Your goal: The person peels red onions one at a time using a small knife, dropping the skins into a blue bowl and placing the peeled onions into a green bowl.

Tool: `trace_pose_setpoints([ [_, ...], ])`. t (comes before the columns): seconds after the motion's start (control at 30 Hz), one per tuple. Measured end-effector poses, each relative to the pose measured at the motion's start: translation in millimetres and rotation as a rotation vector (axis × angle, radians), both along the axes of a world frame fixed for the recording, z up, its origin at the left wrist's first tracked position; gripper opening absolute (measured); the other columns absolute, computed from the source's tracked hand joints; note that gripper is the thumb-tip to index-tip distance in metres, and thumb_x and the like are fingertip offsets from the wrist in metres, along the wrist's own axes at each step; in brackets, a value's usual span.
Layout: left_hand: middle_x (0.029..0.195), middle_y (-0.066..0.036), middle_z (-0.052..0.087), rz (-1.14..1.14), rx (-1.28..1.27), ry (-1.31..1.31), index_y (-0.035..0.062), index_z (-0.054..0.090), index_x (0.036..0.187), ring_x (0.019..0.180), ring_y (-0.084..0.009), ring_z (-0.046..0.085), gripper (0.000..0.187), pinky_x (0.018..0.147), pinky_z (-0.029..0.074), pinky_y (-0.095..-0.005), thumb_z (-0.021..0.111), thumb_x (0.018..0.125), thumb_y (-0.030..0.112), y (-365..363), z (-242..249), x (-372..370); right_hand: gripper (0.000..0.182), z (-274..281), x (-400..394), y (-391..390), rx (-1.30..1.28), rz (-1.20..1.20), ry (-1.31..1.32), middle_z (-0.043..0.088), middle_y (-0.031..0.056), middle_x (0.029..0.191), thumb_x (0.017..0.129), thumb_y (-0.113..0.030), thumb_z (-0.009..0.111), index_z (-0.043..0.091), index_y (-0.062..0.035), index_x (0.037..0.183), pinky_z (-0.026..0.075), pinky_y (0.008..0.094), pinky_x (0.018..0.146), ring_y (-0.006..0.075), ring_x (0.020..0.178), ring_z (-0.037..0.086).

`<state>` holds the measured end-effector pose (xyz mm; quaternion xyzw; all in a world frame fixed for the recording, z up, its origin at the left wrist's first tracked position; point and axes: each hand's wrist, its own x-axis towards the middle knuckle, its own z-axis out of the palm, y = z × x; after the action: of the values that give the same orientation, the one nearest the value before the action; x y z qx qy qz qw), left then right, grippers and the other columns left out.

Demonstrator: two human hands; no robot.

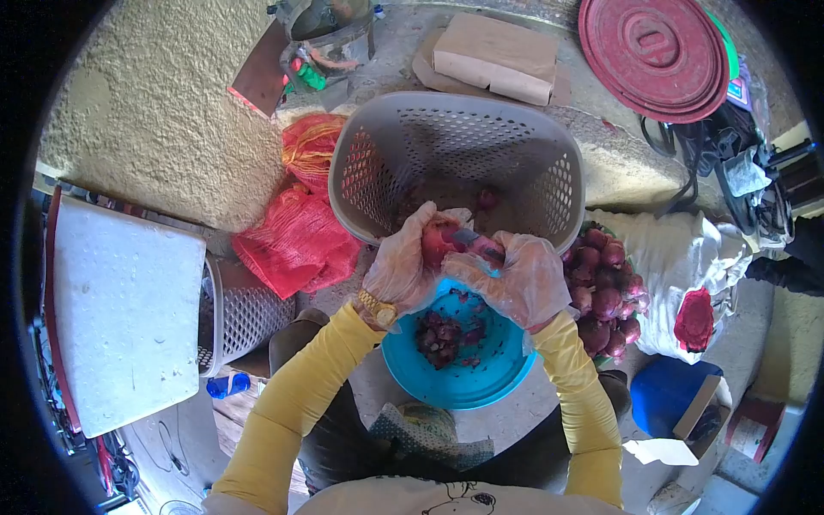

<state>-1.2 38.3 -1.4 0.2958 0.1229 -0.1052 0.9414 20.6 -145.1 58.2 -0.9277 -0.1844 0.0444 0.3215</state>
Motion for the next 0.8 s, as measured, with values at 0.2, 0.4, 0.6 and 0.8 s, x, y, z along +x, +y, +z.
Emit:
trace_pose_setpoints([
  [0.2,0.116,-0.014,0.068,-0.104,-0.215,0.008,-0.0063,0.062,0.124,0.107,-0.024,0.066,0.042,0.097,0.054,-0.0348,0.052,0.108,0.031,-1,-17,11,0.07,-7,5,-4,-0.037,0.009,-0.028,0.059,0.0184,0.063,0.074,-0.072,0.078,0.063,-0.0037,0.07,0.049,0.0485,0.062,0.0416,0.065,0.063],
  [0.4,0.113,-0.013,0.069,-0.019,-0.061,0.102,-0.0067,0.063,0.123,0.106,-0.0235,0.066,0.042,0.094,0.055,-0.0343,0.052,0.108,0.031,-4,-4,10,0.07,-9,8,-5,-0.048,0.024,-0.1,0.06,0.0206,0.065,0.074,-0.073,0.078,0.065,-0.0036,0.072,0.049,0.0496,0.063,0.0442,0.067,0.063],
  [0.6,0.114,-0.013,0.069,-0.073,-0.151,-0.014,-0.0072,0.063,0.121,0.106,-0.0236,0.066,0.04,0.097,0.053,-0.0336,0.052,0.108,0.029,1,-12,9,0.068,-16,9,-5,-0.035,0.031,-0.096,0.059,0.0196,0.064,0.075,-0.071,0.078,0.066,-0.0044,0.073,0.049,0.05,0.065,0.0435,0.068,0.063],
  [0.8,0.114,-0.014,0.069,-0.097,-0.225,0.015,-0.0081,0.062,0.121,0.107,-0.0242,0.065,0.041,0.099,0.052,-0.0344,0.051,0.108,0.029,1,-16,13,0.062,-13,9,-6,0.036,0.01,-0.084,0.053,0.0154,0.057,0.076,-0.062,0.084,0.066,-0.0027,0.071,0.045,0.0434,0.058,0.0334,0.054,0.051],
])
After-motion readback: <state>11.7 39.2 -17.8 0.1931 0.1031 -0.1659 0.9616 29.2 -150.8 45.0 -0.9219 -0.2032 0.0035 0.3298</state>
